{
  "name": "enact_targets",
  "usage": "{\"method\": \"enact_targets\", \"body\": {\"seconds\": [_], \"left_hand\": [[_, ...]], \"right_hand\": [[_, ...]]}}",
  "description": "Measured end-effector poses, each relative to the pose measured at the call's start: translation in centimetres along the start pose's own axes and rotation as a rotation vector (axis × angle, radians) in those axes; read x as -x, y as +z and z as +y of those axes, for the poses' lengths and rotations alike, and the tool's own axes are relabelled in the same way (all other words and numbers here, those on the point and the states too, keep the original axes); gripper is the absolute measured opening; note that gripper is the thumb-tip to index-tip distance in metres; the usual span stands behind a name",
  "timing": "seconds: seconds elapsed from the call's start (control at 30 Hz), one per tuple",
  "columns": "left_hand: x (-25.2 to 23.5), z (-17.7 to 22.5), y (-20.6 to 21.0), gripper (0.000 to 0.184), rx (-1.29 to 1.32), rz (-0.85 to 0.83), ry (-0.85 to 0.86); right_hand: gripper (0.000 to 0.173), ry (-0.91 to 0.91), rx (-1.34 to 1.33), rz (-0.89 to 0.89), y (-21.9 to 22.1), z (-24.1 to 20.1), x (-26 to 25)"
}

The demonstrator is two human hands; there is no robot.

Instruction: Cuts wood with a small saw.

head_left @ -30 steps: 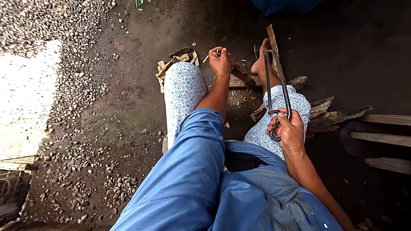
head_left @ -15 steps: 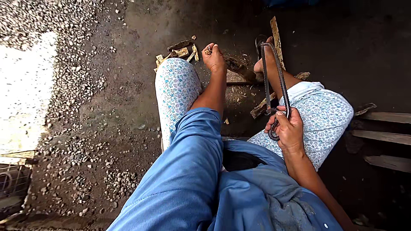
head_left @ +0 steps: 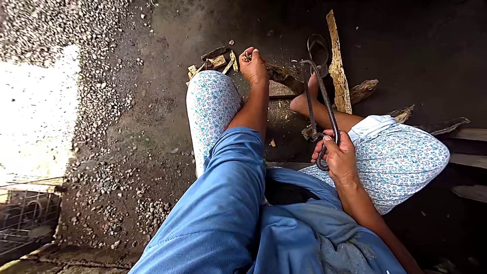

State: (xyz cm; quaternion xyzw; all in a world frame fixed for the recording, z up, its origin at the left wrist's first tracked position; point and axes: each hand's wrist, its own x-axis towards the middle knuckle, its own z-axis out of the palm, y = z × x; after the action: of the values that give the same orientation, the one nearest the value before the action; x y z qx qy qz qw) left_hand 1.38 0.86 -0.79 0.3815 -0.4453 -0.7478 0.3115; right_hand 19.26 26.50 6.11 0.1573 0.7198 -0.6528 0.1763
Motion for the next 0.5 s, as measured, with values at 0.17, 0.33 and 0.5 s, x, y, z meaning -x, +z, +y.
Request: {"method": "enact_targets", "body": {"seconds": [0.17, 0.33, 0.5], "left_hand": [[-1.7, -0.4, 0.1, 0.016, -0.024, 0.115, -0.026], [-2.7, -0.5, -0.1, 0.014, 0.025, 0.14, -0.054], [-3.0, -0.6, -0.2, 0.015, 0.028, 0.172, -0.063]], "right_hand": [[0.02, 0.041, 0.077, -0.061, -0.4, 0.5, -0.1], [0.022, 0.054, 0.159, -0.104, -1.3, 0.5, 0.0], [0.023, 0.095, 0.226, -0.114, -1.2, 0.3, -0.4]]}}
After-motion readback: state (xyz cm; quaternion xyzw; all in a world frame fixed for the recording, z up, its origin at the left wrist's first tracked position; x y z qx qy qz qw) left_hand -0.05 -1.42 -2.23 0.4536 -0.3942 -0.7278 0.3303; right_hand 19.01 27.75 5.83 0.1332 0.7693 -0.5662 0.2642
